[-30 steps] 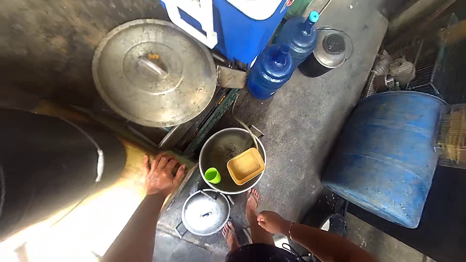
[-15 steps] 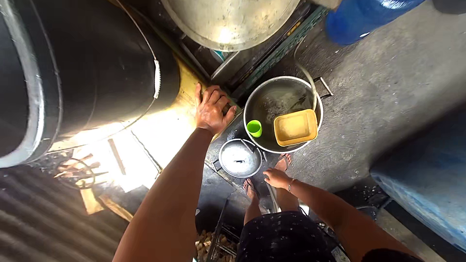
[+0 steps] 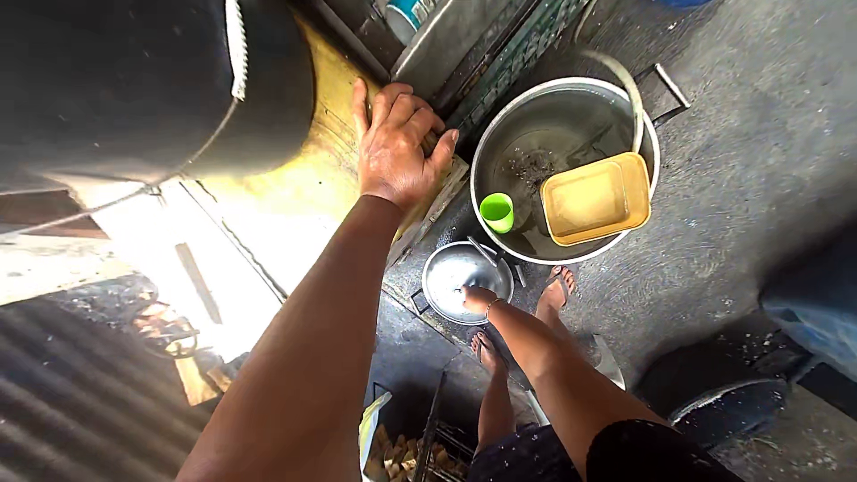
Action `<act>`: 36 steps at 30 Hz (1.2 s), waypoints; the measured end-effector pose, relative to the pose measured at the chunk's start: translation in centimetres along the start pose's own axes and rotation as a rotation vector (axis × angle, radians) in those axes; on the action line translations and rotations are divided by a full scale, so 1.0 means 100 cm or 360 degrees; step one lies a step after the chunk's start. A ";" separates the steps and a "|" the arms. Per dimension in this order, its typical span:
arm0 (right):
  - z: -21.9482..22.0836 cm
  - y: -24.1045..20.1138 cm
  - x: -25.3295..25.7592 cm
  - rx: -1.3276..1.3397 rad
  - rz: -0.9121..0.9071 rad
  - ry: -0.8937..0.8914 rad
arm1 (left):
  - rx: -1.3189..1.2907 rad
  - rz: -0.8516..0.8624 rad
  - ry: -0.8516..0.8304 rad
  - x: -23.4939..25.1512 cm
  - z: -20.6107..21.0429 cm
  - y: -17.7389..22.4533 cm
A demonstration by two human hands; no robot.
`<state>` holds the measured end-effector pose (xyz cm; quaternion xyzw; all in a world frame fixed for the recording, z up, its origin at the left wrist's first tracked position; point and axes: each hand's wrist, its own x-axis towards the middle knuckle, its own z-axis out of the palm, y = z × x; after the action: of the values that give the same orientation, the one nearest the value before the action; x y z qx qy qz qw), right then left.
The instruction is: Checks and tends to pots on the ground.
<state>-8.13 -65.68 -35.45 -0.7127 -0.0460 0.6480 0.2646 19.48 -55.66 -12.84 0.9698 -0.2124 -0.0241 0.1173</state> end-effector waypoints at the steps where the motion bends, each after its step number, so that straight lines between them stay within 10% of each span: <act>1: 0.002 -0.003 0.002 -0.0007 0.0046 0.0008 | 0.0005 -0.0008 -0.0010 0.000 0.000 0.000; 7: 0.002 -0.021 -0.015 -0.0128 0.0171 -0.0024 | 0.0009 -0.0033 -0.0050 0.003 0.000 -0.002; 21: 0.172 -0.053 -0.125 0.0225 -0.0294 -0.0295 | 0.0010 -0.0049 -0.0065 0.004 -0.001 -0.002; 36: 0.072 -0.043 -0.215 0.0527 -0.0406 0.0646 | -0.0003 -0.0032 0.0123 -0.002 -0.001 0.003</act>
<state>-17.14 -68.46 -14.33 -0.7633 0.0251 0.4523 0.4606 19.17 -55.82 -12.67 0.9720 -0.1979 0.0119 0.1261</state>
